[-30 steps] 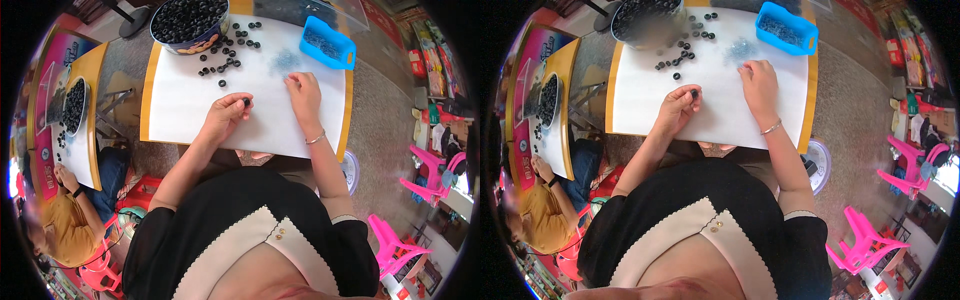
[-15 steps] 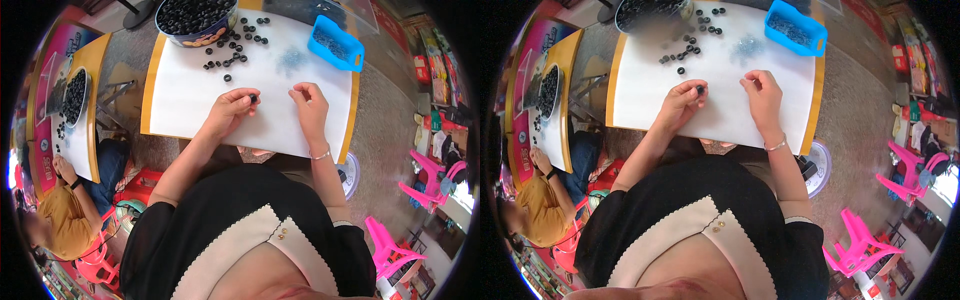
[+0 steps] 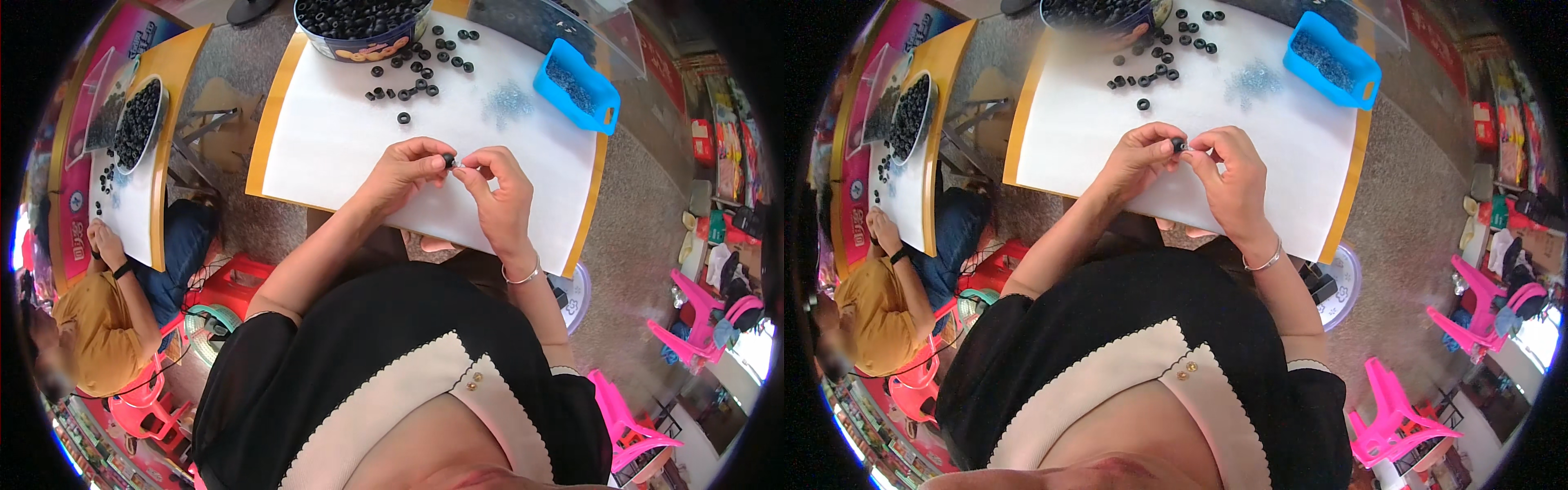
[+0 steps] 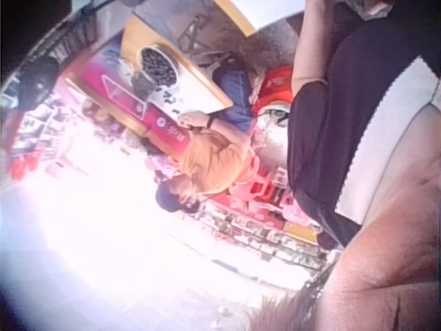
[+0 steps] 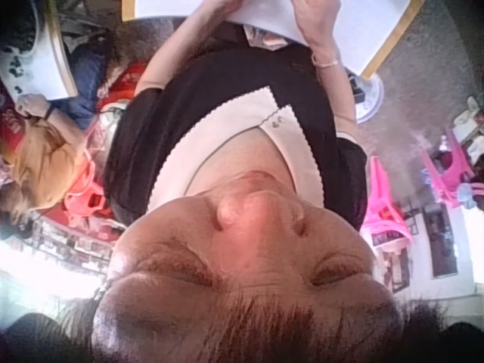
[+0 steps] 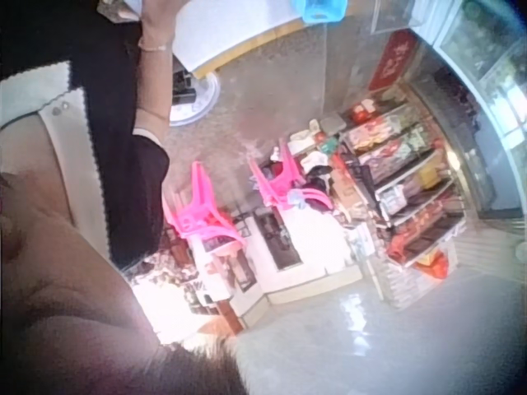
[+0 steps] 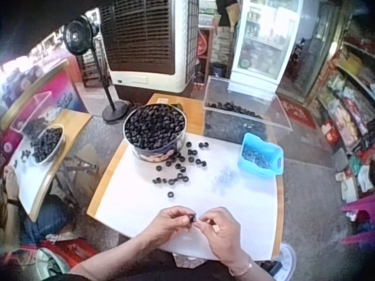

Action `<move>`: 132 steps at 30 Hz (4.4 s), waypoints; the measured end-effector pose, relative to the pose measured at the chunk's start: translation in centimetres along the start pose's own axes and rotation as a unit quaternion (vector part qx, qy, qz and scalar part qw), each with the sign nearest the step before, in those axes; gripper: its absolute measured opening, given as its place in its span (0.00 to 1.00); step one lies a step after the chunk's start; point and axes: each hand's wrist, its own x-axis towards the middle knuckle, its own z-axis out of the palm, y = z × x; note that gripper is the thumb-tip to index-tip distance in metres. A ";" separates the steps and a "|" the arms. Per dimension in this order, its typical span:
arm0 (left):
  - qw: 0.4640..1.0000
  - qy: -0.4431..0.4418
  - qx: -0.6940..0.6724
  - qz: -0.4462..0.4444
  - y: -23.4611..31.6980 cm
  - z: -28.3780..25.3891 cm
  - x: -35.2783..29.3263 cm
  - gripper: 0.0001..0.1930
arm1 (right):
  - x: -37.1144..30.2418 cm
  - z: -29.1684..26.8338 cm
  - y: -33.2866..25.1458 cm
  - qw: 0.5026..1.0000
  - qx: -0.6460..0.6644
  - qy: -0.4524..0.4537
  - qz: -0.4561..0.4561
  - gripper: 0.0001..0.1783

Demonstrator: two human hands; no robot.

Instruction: The recorder is assembling small black circular parts by inserting one into another and placing them on a white board.

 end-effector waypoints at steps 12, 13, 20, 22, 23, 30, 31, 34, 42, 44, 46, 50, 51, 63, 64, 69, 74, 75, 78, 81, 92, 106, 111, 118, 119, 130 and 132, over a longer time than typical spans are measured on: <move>1.000 -0.020 -0.001 0.005 -0.1 -0.3 0.2 0.12 | 0.3 0.5 0.1 0.996 -0.049 -0.019 -0.076 0.07; 1.000 -0.022 -0.007 0.003 -0.1 -0.3 0.2 0.12 | 0.3 0.5 0.0 0.997 -0.043 -0.020 -0.057 0.08; 0.999 -0.030 -0.028 -0.010 -0.1 -0.6 0.2 0.12 | 0.5 0.4 -0.2 0.999 -0.015 -0.046 0.000 0.10; 0.999 -0.032 -0.031 -0.012 0.0 -0.7 0.2 0.12 | 0.6 0.5 -0.2 0.999 0.000 -0.049 0.001 0.09; 0.999 -0.032 -0.033 -0.013 0.0 -0.7 0.2 0.12 | 0.7 0.5 -0.1 0.999 0.008 -0.049 0.004 0.09; 0.998 -0.039 -0.038 -0.034 0.0 -0.8 0.1 0.14 | 1.3 0.3 0.2 0.989 0.083 -0.090 0.087 0.08; 0.997 -0.043 -0.047 -0.031 0.0 -0.8 0.1 0.14 | 1.4 0.3 0.4 0.983 0.113 -0.099 0.105 0.08; 0.995 -0.049 -0.077 -0.035 -0.1 -1.2 0.3 0.13 | 2.3 0.5 0.8 0.975 0.154 -0.100 0.124 0.07; 0.993 -0.068 -0.085 -0.043 0.2 -1.1 0.7 0.15 | 10.1 5.0 5.1 0.943 -0.227 -0.042 -0.239 0.08; 0.994 -0.063 -0.079 -0.042 0.3 -0.9 0.6 0.15 | 10.8 6.0 5.3 0.929 -0.255 -0.046 -0.263 0.09; 0.993 -0.066 -0.085 -0.041 0.3 -0.9 0.5 0.15 | 11.2 6.5 5.3 0.917 -0.282 -0.057 -0.276 0.10; 0.992 -0.057 -0.109 -0.040 0.3 -0.7 0.6 0.12 | 10.9 6.2 5.5 0.921 -0.262 -0.041 -0.287 0.09; 0.992 -0.056 -0.110 -0.038 0.3 -0.6 0.6 0.12 | 10.9 5.9 5.4 0.924 -0.249 -0.026 -0.290 0.09; 0.993 -0.041 -0.112 0.011 0.1 -1.0 0.9 0.14 | 4.4 0.6 0.6 0.995 0.083 -0.021 0.048 0.09; 0.993 -0.036 -0.110 0.009 0.1 -1.0 0.9 0.14 | 3.9 0.4 0.4 0.995 0.087 -0.018 0.054 0.09; 0.993 -0.029 -0.116 -0.002 0.1 -1.1 1.0 0.15 | 2.3 0.0 -0.1 0.987 0.138 0.003 0.081 0.10; 0.992 -0.049 -0.115 0.004 -0.1 -1.4 1.1 0.14 | 1.9 -0.8 -1.4 0.938 0.322 0.003 0.128 0.10; 0.992 -0.054 -0.115 0.004 -0.1 -1.3 1.1 0.14 | 1.9 -1.0 -1.5 0.924 0.359 0.002 0.133 0.10; 0.991 -0.064 -0.117 0.012 -0.3 -1.5 1.2 0.14 | 2.0 -1.6 -1.8 0.880 0.450 0.002 0.149 0.11; 0.992 -0.047 -0.114 0.009 -0.2 -1.4 1.1 0.14 | 1.9 -1.8 -2.0 0.853 0.493 0.006 0.169 0.11; 0.995 -0.050 -0.084 0.014 -0.2 -1.3 1.0 0.16 | 1.7 -1.6 -2.8 0.866 0.470 0.008 0.169 0.11; 0.994 -0.054 -0.098 0.013 -0.2 -1.3 1.0 0.15 | 1.5 -1.5 -3.7 0.847 0.504 0.001 0.170 0.09; 0.992 -0.049 -0.114 0.009 0.0 -1.0 0.8 0.13 | 1.3 -1.1 -3.8 0.884 0.441 0.004 0.153 0.09; 0.990 -0.008 -0.143 -0.008 0.3 0.9 -0.8 0.13 | 0.4 -0.5 -3.6 0.974 0.202 0.040 0.094 0.08; 0.989 -0.004 -0.145 -0.009 0.4 1.3 -1.1 0.13 | 0.2 -0.4 -3.4 0.985 0.153 0.047 0.070 0.08; 0.997 0.010 -0.079 0.007 0.9 2.8 -1.9 0.12 | -0.5 -0.2 -3.8 0.997 -0.022 0.035 -0.063 0.07; 0.998 0.014 -0.053 0.011 1.1 3.0 -2.0 0.11 | -0.5 -0.3 -3.8 0.996 -0.033 0.033 -0.078 0.08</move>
